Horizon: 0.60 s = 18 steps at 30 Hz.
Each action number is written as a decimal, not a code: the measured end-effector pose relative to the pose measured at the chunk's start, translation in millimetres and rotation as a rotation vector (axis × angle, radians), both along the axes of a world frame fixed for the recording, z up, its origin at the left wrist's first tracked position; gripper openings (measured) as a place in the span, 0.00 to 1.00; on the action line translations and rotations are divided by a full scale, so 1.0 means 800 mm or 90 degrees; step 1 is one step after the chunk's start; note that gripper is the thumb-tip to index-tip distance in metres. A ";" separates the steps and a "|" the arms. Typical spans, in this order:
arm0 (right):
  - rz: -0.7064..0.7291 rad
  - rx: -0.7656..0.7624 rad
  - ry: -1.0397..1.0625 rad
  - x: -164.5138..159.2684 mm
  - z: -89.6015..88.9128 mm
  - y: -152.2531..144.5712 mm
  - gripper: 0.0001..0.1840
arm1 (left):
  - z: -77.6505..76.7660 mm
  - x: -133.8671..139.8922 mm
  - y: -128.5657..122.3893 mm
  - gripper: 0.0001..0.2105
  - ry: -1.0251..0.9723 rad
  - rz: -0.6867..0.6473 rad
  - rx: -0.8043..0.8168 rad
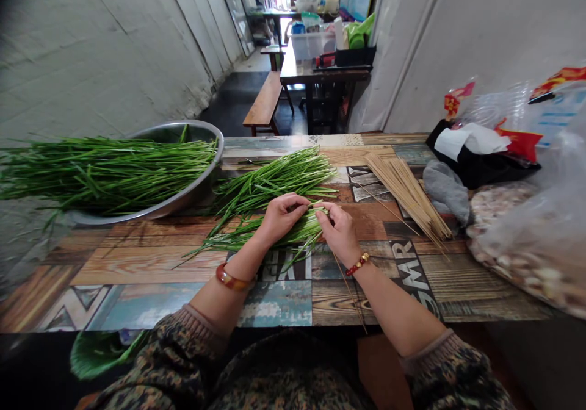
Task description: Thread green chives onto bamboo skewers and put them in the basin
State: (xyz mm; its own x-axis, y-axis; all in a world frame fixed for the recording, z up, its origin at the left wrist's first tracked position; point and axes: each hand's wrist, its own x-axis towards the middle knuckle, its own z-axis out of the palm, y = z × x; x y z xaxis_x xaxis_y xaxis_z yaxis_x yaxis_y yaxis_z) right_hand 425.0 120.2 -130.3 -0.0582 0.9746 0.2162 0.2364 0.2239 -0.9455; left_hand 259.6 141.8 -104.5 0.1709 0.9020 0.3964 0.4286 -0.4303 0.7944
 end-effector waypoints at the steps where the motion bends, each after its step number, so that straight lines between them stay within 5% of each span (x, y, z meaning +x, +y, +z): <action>1: 0.001 0.000 0.001 0.000 0.000 0.000 0.19 | 0.000 0.000 0.000 0.05 -0.001 0.002 0.000; 18: 0.012 -0.015 -0.015 0.001 0.000 0.000 0.18 | -0.001 0.000 0.001 0.06 -0.017 -0.020 -0.018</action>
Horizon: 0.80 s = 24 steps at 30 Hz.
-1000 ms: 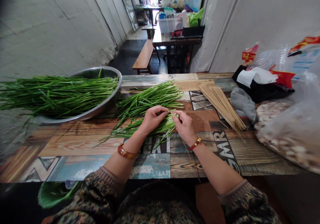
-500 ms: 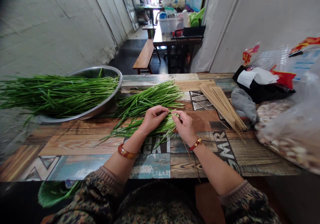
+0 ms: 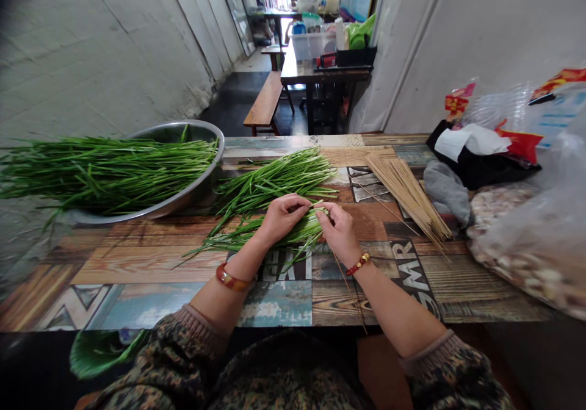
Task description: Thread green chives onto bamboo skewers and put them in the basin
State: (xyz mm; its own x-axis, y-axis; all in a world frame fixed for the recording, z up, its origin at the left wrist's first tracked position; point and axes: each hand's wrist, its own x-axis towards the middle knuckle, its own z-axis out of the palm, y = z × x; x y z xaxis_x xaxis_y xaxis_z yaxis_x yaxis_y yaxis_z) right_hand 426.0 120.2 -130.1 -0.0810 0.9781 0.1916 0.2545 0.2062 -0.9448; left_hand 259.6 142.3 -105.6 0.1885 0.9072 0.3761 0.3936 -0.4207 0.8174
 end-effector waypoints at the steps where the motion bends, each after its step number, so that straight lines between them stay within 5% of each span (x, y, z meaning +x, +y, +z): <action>1: -0.001 0.002 0.003 0.000 0.000 0.000 0.18 | 0.000 0.000 0.000 0.06 0.000 -0.001 -0.002; 12: -0.007 -0.005 0.023 -0.001 -0.002 0.001 0.15 | 0.001 0.000 -0.001 0.06 -0.013 -0.021 -0.023; 18: 0.004 0.001 0.045 -0.002 0.003 -0.001 0.23 | 0.005 -0.002 -0.001 0.07 0.020 -0.043 -0.018; 24: -0.004 0.029 -0.022 0.000 0.004 0.000 0.14 | 0.012 -0.005 -0.002 0.07 0.118 0.002 0.025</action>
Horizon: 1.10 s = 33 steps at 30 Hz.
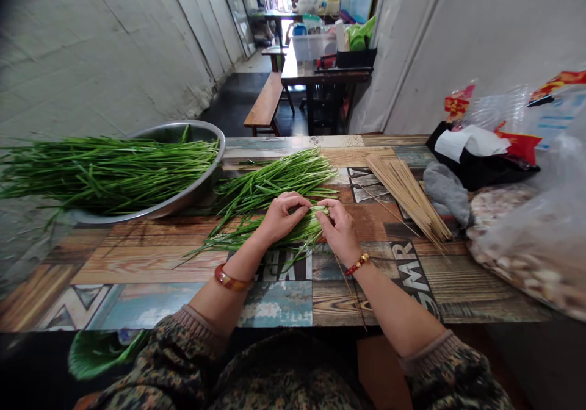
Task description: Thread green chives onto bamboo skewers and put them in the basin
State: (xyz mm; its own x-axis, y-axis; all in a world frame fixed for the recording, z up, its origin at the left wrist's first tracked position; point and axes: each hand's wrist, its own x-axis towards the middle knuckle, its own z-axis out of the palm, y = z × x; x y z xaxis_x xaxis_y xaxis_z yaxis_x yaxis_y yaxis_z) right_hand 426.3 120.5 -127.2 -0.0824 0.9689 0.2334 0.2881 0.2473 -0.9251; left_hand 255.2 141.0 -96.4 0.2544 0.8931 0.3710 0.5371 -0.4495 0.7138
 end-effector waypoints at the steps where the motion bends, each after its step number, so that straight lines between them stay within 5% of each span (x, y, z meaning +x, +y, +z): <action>1: -0.001 0.003 -0.002 0.000 0.000 0.000 0.14 | 0.001 0.000 0.000 0.08 0.005 0.006 0.003; 8: 0.026 -0.014 0.035 0.000 0.000 0.001 0.20 | -0.002 0.002 -0.001 0.11 -0.040 -0.054 -0.081; 14: 0.086 -0.073 0.098 0.002 0.005 0.001 0.24 | 0.002 -0.003 0.000 0.10 -0.123 0.036 -0.094; 21: 0.129 -0.124 -0.013 0.017 0.016 -0.003 0.17 | 0.011 -0.011 0.000 0.10 -0.208 0.114 -0.113; 33: 0.117 -0.040 -0.052 0.014 0.017 -0.007 0.16 | 0.026 -0.020 -0.001 0.21 -0.311 -0.103 -0.375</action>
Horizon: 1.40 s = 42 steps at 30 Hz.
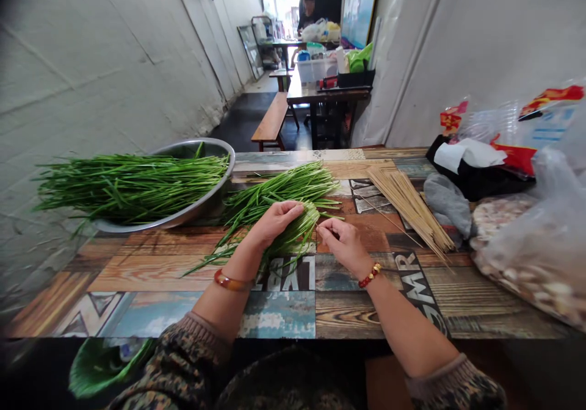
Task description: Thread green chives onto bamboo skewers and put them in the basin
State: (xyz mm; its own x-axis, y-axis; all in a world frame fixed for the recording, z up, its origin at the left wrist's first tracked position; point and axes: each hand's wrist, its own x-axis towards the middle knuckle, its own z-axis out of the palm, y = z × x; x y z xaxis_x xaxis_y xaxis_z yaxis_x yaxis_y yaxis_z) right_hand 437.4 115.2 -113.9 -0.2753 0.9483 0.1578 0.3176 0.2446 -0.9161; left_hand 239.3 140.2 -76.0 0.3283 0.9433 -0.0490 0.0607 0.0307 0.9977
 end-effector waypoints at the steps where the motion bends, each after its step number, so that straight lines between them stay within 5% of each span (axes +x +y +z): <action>1: 0.000 0.006 -0.001 0.000 0.000 0.000 0.16 | 0.000 0.001 0.000 0.21 0.005 -0.006 -0.015; 6: -0.001 0.026 -0.009 0.000 0.001 0.001 0.14 | 0.003 -0.002 0.000 0.21 0.005 -0.025 -0.037; 11: -0.008 0.032 -0.010 -0.001 0.005 0.000 0.14 | -0.003 -0.010 0.005 0.16 0.010 0.073 0.059; 25: -0.014 0.025 -0.021 -0.002 0.001 0.000 0.14 | -0.022 -0.002 0.011 0.12 -0.060 0.223 0.053; 42: -0.021 -0.012 0.000 -0.003 0.000 -0.003 0.17 | -0.024 0.002 0.011 0.09 -0.030 0.234 0.080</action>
